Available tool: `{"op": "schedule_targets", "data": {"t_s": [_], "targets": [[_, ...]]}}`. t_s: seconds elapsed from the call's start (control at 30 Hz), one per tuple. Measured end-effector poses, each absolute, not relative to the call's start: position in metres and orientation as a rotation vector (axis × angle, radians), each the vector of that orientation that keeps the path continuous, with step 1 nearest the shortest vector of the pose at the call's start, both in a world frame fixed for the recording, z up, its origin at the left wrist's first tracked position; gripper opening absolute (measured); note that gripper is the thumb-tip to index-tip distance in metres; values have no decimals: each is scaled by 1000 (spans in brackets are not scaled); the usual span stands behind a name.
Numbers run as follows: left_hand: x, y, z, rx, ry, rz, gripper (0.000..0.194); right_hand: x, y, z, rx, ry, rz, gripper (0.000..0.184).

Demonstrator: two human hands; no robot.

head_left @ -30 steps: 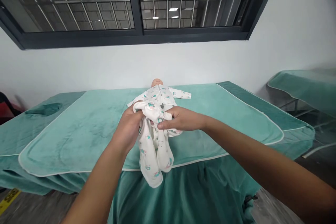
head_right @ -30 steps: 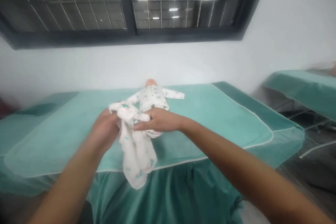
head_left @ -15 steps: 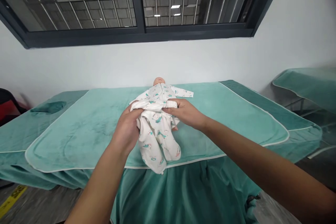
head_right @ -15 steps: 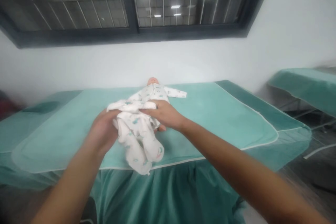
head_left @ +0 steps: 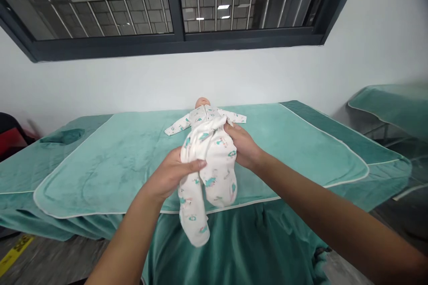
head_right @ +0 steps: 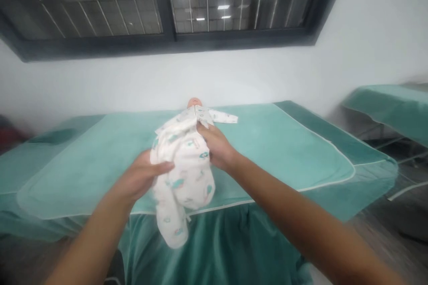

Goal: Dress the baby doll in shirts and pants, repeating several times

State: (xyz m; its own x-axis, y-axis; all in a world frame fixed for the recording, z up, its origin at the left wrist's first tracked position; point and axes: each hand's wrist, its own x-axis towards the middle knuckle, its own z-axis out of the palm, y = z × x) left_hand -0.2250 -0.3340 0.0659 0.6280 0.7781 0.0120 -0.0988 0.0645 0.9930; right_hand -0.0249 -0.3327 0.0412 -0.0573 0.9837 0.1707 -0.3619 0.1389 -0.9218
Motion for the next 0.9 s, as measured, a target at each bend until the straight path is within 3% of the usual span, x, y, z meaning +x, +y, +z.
{"op": "schedule_targets", "data": {"t_s": [0.1, 0.23, 0.37, 0.5, 0.63, 0.77, 0.9], "targets": [[-216, -333, 63, 1167, 654, 965, 49, -20, -334, 19, -843, -1248, 1473, 56], [-207, -332, 57, 1151, 744, 944, 51, -16, -342, 9, -865, -1542, 1740, 56], [-215, -332, 45, 1210, 763, 796, 51, -20, -347, 11, -782, -1321, 1597, 37], [-228, -336, 32, 1265, 644, 433, 53, -33, -357, -4, -683, -978, 1543, 39], [-226, -338, 13, 1101, 701, 683, 44, -52, -378, -30, -696, -820, 1682, 50], [-216, -336, -4, 938, 791, 862, 41, -64, -388, -47, -748, -1033, 1855, 50], [-210, -335, -4, 992, 884, 787, 43, -54, -371, -61, -950, -1086, 1558, 44]]}}
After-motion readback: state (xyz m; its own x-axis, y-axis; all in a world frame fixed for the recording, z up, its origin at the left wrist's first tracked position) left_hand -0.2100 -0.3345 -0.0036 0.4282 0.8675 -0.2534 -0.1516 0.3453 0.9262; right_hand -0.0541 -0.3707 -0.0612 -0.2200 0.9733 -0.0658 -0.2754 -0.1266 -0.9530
